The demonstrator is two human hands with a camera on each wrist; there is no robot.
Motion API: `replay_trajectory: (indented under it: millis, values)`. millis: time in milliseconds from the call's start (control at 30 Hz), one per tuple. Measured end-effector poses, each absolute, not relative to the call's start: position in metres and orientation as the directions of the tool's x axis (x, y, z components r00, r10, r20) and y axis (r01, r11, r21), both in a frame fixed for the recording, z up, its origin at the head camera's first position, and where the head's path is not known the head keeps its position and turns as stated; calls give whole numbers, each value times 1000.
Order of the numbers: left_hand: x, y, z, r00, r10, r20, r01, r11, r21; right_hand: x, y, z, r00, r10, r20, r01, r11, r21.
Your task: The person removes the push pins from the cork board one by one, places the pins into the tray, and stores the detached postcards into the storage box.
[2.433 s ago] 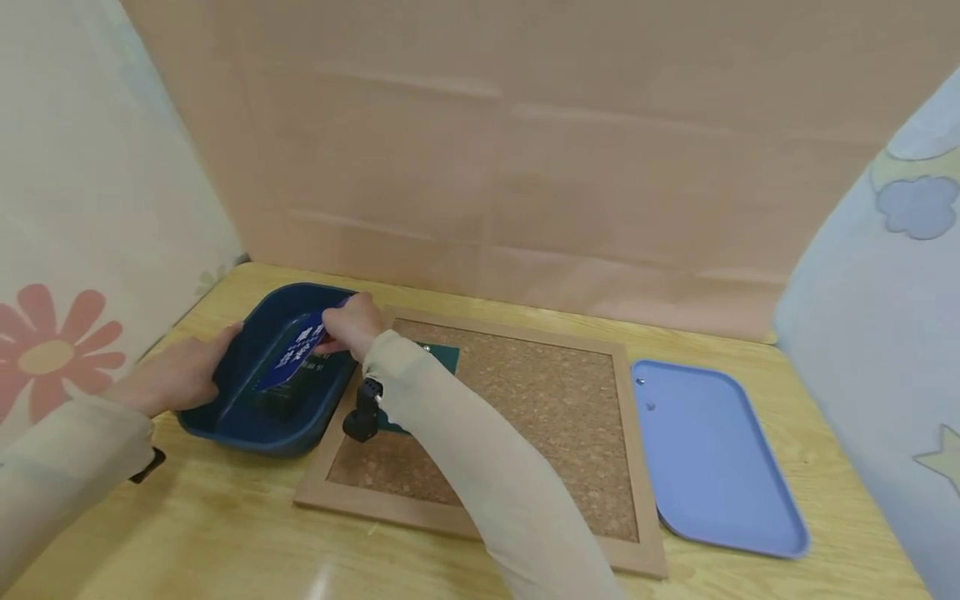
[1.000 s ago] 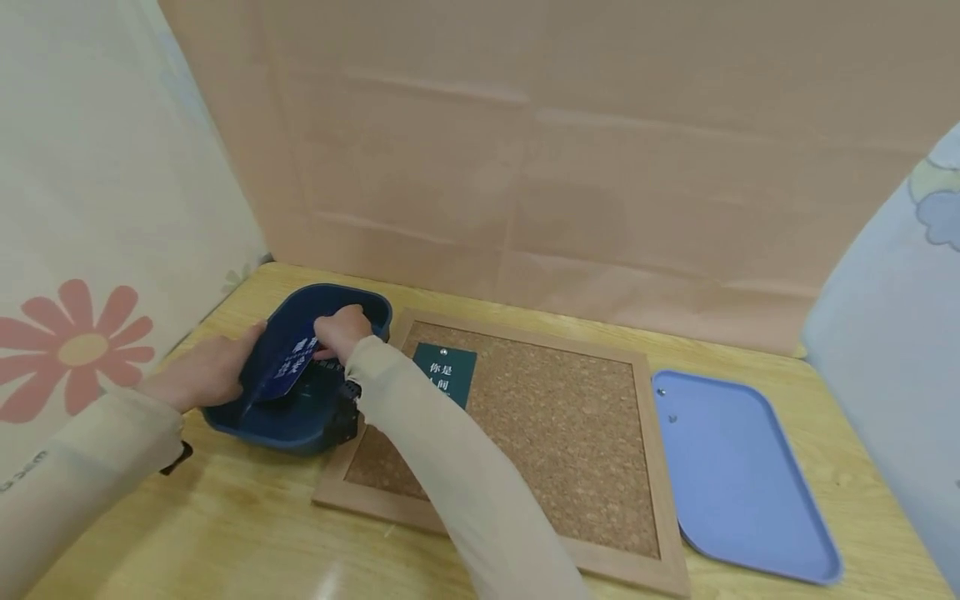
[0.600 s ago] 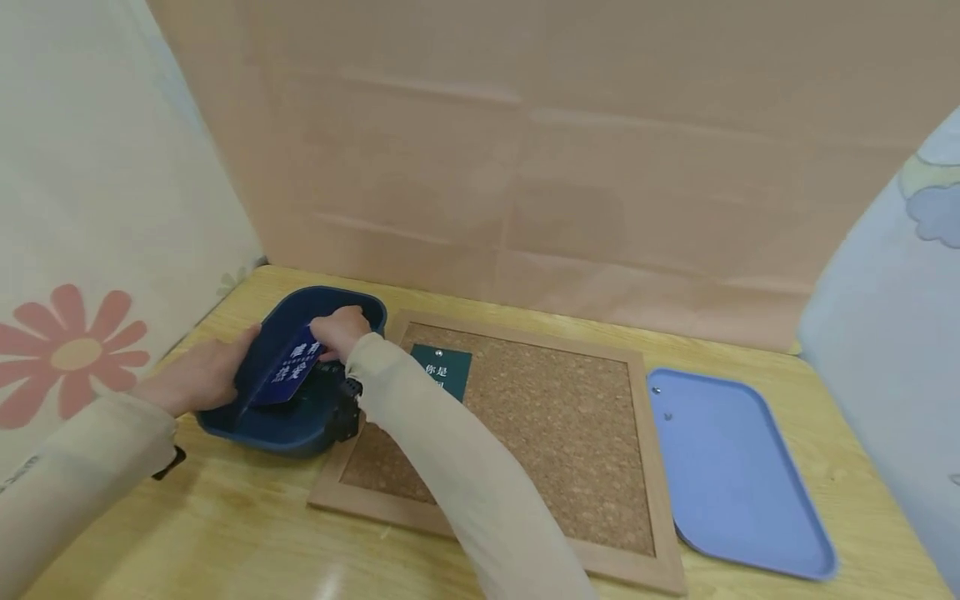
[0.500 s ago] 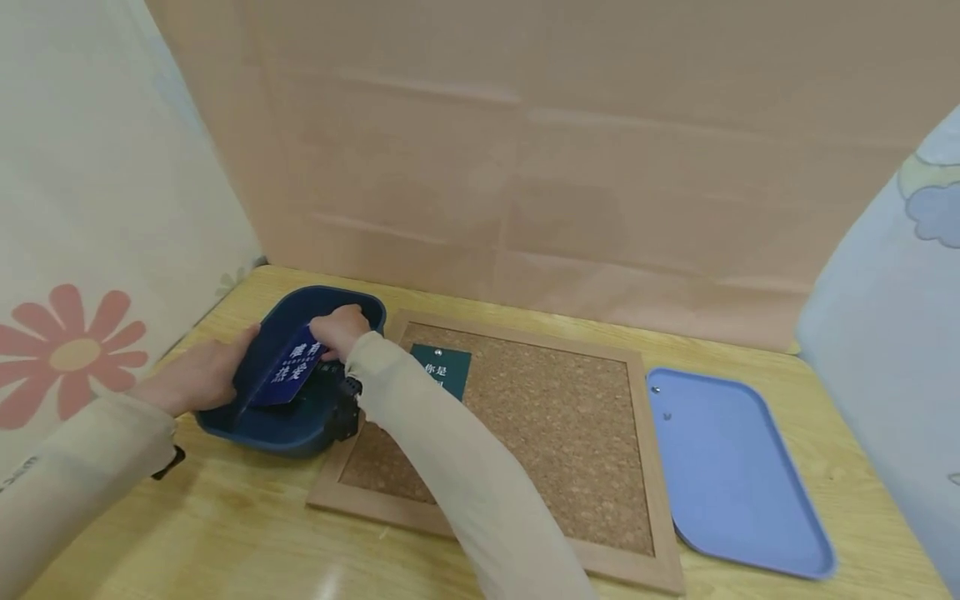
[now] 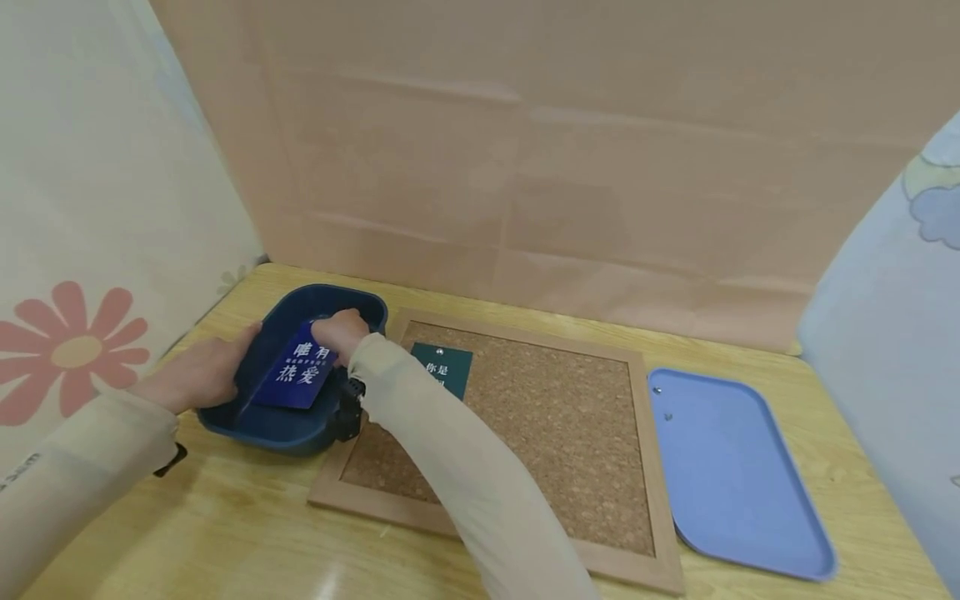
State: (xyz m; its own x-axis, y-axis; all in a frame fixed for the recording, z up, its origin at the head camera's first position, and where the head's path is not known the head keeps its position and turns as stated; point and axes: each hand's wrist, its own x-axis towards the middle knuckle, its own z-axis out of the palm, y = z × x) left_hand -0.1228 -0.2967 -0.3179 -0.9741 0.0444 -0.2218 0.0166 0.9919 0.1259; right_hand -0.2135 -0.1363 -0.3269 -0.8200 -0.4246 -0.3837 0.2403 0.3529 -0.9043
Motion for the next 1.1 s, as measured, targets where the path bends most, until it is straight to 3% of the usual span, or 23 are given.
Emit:
replay_trajectory:
  millis: [433, 700, 900, 1100]
  values:
    - [-123, -303, -321, -979, 64, -192, 40, 991, 127, -210, -130, -324, -796, -471, -380, 269, 287, -919]
    - [-122, -310, -322, -978, 71, -197, 38, 986, 165, -221, -114, -327, -888, -395, -237, 134, 270, -953]
    - [-122, -314, -322, -974, 67, -216, 25, 981, 193, -229, -98, -340, -914, -370, -166, 105, 179, -978]
    - [-124, -314, -320, -977, 39, -209, -2, 981, 195, -234, -83, -341, -922, -363, -134, 66, 193, -979]
